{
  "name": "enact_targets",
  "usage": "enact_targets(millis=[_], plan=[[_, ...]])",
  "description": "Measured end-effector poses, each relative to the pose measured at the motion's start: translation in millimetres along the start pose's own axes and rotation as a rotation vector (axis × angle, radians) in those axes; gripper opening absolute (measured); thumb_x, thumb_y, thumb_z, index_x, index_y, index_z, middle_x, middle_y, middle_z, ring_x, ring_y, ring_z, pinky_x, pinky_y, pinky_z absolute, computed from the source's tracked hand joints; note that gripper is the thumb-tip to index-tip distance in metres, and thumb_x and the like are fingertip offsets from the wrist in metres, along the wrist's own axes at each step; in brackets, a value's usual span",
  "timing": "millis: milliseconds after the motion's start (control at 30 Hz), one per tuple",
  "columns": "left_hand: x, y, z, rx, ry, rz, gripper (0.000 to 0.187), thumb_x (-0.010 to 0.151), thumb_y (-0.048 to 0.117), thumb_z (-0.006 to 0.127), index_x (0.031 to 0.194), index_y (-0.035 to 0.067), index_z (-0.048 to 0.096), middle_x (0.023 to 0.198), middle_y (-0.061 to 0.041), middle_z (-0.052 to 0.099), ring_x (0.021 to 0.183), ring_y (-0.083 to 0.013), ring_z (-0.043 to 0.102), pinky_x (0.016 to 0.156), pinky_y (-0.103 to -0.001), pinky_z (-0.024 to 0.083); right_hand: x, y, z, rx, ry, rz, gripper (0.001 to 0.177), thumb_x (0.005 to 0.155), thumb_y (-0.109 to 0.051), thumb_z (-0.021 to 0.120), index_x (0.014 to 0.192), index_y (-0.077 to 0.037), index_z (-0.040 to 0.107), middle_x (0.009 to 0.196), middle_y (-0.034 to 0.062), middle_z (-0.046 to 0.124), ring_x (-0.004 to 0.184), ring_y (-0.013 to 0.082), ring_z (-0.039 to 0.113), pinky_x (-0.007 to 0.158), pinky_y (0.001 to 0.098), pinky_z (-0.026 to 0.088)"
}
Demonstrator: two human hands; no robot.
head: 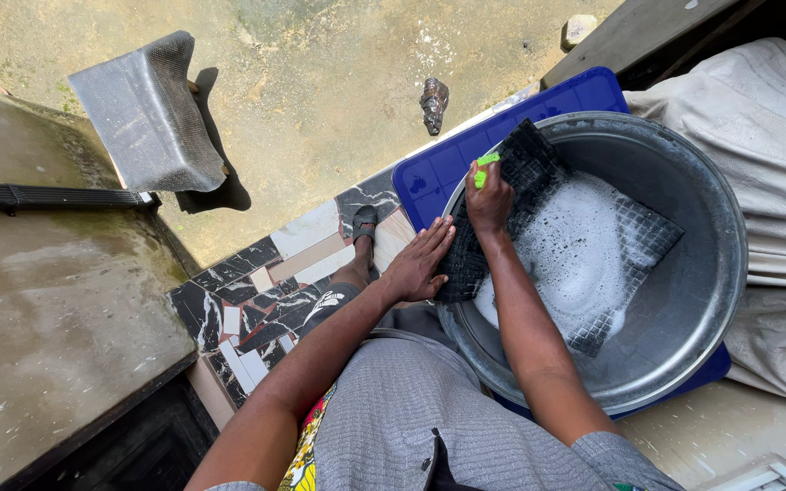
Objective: The person cleans a rubber mat by scrubbing it with a sponge and a brush in a basin of soapy water.
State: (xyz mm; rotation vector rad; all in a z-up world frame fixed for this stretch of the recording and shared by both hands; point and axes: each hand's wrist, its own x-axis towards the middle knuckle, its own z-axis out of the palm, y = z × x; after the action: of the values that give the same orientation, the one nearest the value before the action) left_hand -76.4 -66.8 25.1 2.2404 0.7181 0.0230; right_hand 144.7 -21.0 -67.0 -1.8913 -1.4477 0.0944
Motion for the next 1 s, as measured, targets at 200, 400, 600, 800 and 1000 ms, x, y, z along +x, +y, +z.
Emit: enact_targets(millis=[200, 400, 600, 800, 1000], plan=[[0.2, -0.8, -1.9, -0.052, 0.021, -0.032, 0.112, 0.082, 0.034, 0.075, 0.162, 0.000, 0.004, 0.171, -0.022, 0.004, 0.159, -0.0341, 0.004, 0.130, -0.047, 0.010, -52.7, -53.0, -30.5, 0.111, -0.078, 0.063, 0.018, 0.107, -0.018, 0.063, 0.095, -0.005, 0.058, 0.067, 0.0135, 0.070, 0.060, 0.0275, 0.074, 0.049, 0.0389, 0.055], [-3.2, -2.9, 3.8, -0.098, 0.059, -0.047, 0.113, 0.078, 0.023, 0.075, 0.161, -0.004, 0.003, 0.172, -0.023, 0.004, 0.160, -0.0344, 0.004, 0.130, -0.047, 0.012, -111.4, -70.9, -50.4, 0.192, -0.179, 0.150, 0.023, 0.104, -0.022, 0.064, 0.091, -0.004, 0.059, 0.066, 0.0158, 0.068, 0.060, 0.0314, 0.073, 0.050, 0.0416, 0.054], [1.9, 3.2, 2.1, 0.075, 0.029, 0.023, 0.097, 0.081, 0.012, 0.072, 0.166, 0.013, 0.025, 0.175, -0.012, 0.006, 0.162, -0.0304, 0.002, 0.130, -0.051, 0.012, -150.9, -72.0, -74.6, 0.230, -0.249, 0.150, 0.025, 0.104, -0.024, 0.062, 0.089, -0.004, 0.060, 0.066, 0.0170, 0.066, 0.058, 0.0349, 0.070, 0.050, 0.0447, 0.050], [2.4, 12.7, -9.7, 0.077, -0.100, -0.034, 0.089, 0.083, 0.029, 0.076, 0.159, 0.015, 0.033, 0.173, -0.010, 0.003, 0.160, -0.0288, 0.001, 0.129, -0.052, 0.011, -142.0, -51.9, -69.7, 0.321, -0.089, 0.372, 0.034, 0.109, -0.030, 0.056, 0.094, -0.001, 0.058, 0.072, 0.0140, 0.062, 0.063, 0.0244, 0.064, 0.057, 0.0421, 0.047], [-0.4, 13.4, -6.7, 0.108, -0.087, -0.029, 0.090, 0.087, 0.032, 0.075, 0.162, 0.014, 0.028, 0.174, -0.010, 0.004, 0.161, -0.0296, 0.002, 0.129, -0.050, 0.013, -71.1, -8.9, -35.0, 0.342, 0.181, 0.554, 0.034, 0.110, -0.039, 0.055, 0.112, -0.006, 0.050, 0.093, 0.0079, 0.059, 0.071, 0.0166, 0.062, 0.058, 0.0350, 0.050]])
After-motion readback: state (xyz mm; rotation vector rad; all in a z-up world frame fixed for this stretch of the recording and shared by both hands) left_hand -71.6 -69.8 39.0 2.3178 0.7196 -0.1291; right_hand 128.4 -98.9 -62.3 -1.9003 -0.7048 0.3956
